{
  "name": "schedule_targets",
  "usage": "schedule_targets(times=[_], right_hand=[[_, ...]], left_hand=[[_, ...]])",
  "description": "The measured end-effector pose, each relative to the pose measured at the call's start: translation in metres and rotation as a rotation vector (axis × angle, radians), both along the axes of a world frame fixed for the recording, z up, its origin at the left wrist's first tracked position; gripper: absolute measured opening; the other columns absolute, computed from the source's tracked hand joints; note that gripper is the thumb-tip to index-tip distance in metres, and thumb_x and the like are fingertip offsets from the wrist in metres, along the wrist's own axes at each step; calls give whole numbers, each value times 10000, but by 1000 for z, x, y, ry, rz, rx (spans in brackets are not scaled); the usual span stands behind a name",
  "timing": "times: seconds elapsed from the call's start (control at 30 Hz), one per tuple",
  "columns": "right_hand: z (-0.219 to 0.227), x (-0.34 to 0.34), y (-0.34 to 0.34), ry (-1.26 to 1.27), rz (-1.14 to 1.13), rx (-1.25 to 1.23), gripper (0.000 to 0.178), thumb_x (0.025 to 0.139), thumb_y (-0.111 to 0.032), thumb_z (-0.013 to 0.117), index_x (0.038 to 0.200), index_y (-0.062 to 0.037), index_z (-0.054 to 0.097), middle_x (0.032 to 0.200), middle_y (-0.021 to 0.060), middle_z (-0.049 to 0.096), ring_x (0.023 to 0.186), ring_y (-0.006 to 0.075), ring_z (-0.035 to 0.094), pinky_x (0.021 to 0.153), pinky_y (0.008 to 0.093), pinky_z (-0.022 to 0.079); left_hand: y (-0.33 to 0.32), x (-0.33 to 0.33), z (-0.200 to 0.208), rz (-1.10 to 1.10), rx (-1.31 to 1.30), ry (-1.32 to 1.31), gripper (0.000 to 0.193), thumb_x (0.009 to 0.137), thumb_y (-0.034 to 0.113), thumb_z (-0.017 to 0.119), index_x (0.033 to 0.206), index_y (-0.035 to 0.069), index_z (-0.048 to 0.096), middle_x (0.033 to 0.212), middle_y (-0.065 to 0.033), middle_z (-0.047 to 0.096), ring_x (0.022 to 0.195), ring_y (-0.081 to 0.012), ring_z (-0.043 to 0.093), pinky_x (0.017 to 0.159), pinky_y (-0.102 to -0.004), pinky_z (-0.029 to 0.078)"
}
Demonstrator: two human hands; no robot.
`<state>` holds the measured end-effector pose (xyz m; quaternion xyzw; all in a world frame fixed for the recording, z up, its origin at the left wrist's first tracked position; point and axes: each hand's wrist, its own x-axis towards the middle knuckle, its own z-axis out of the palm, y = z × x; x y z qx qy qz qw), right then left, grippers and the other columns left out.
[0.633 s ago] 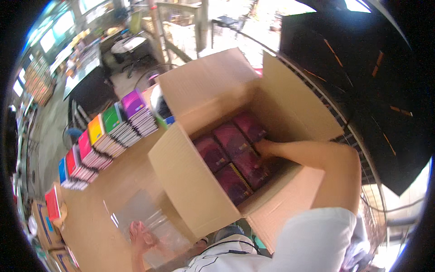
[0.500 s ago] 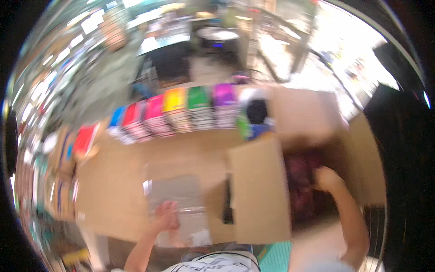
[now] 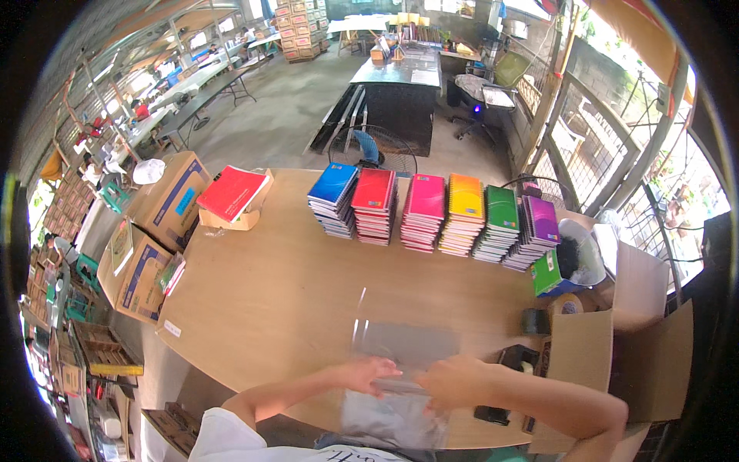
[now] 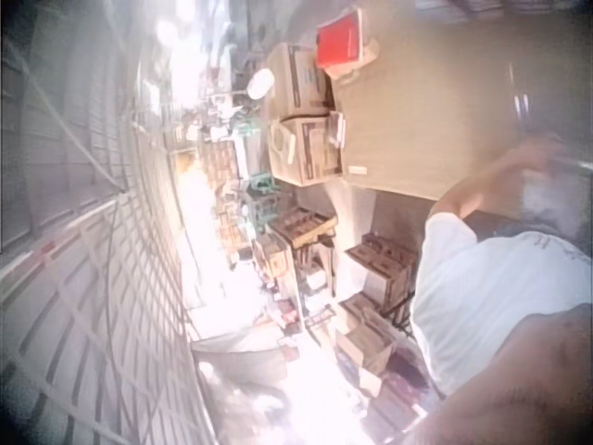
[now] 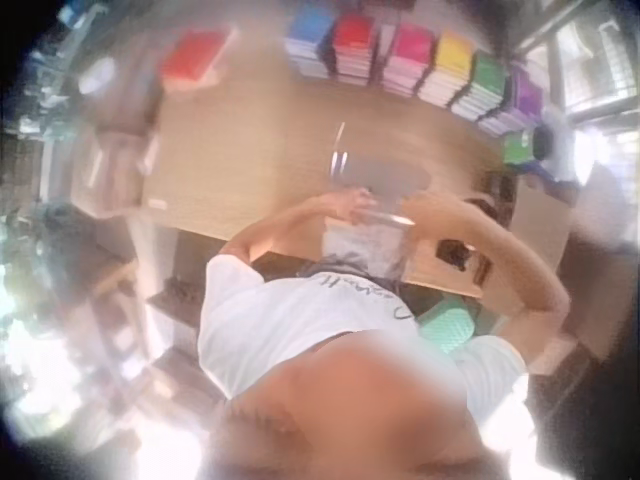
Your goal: The person selects several colorful notebooks from a table, stacks them, places the stack into a plastic bag, and then puts the bagged stack into a cardboard box.
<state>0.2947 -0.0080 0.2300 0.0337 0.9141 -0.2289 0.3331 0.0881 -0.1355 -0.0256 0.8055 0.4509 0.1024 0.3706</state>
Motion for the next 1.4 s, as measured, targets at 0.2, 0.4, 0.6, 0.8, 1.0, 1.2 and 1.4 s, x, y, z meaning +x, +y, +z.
schedule_targets(times=[0.2, 0.4, 0.6, 0.8, 1.0, 1.2, 1.4], right_hand=[[-31, -60, -11, 168, -294, 83, 459, 806, -402, 645, 1090, -56, 543, 913, 180, 624, 895, 393, 608, 742, 468, 494], [-57, -128, -4, 394, -460, 50, 461, 808, -372, 656, 1113, -42, 554, 986, 175, 628, 910, 388, 600, 761, 461, 480], [-59, -173, 28, 393, -581, 120, 439, 795, -336, 671, 1122, -57, 577, 983, 182, 638, 926, 370, 604, 779, 473, 471], [-67, -192, 89, 613, -851, 211, 411, 760, -366, 710, 961, -27, 592, 899, 169, 657, 897, 367, 622, 750, 460, 486], [-81, -163, 140, 693, -1060, 343, 350, 760, -324, 719, 925, -26, 636, 911, 170, 653, 913, 360, 626, 781, 450, 490], [-94, -107, 246, 898, -1373, 741, 215, 795, -158, 644, 912, 23, 648, 913, 243, 622, 923, 388, 615, 800, 428, 495], [-90, -96, 317, 327, -1538, 652, 344, 762, -175, 636, 1069, -21, 648, 1175, 231, 581, 1102, 381, 546, 920, 428, 452]], left_hand=[[172, -220, 86, 1168, 824, -294, 243, 836, 278, 624, 952, 72, 571, 1042, -79, 589, 1006, -251, 542, 831, -385, 431], [292, -287, 154, 1440, 298, 359, 472, 664, 320, 807, 1021, 46, 664, 1175, -169, 535, 1168, -292, 453, 954, -377, 413], [312, -299, 150, 1395, 237, 324, 533, 620, 283, 838, 1056, 38, 653, 1164, -190, 577, 1107, -303, 542, 927, -350, 463], [298, -303, 152, 1244, 331, 428, 415, 624, 250, 816, 926, -7, 690, 1002, -236, 652, 973, -317, 644, 835, -396, 517], [309, -319, 142, 1302, 167, 299, 453, 605, 238, 830, 932, -39, 682, 969, -240, 663, 941, -324, 660, 820, -380, 525], [302, -332, 151, 1230, 107, 114, 437, 665, 176, 788, 1025, -19, 635, 1007, -234, 655, 933, -328, 651, 817, -374, 519], [211, -204, 162, 1066, 91, -1304, 512, 814, 55, 637, 1280, 48, 426, 1173, -116, 577, 1029, -262, 591, 872, -397, 500]])
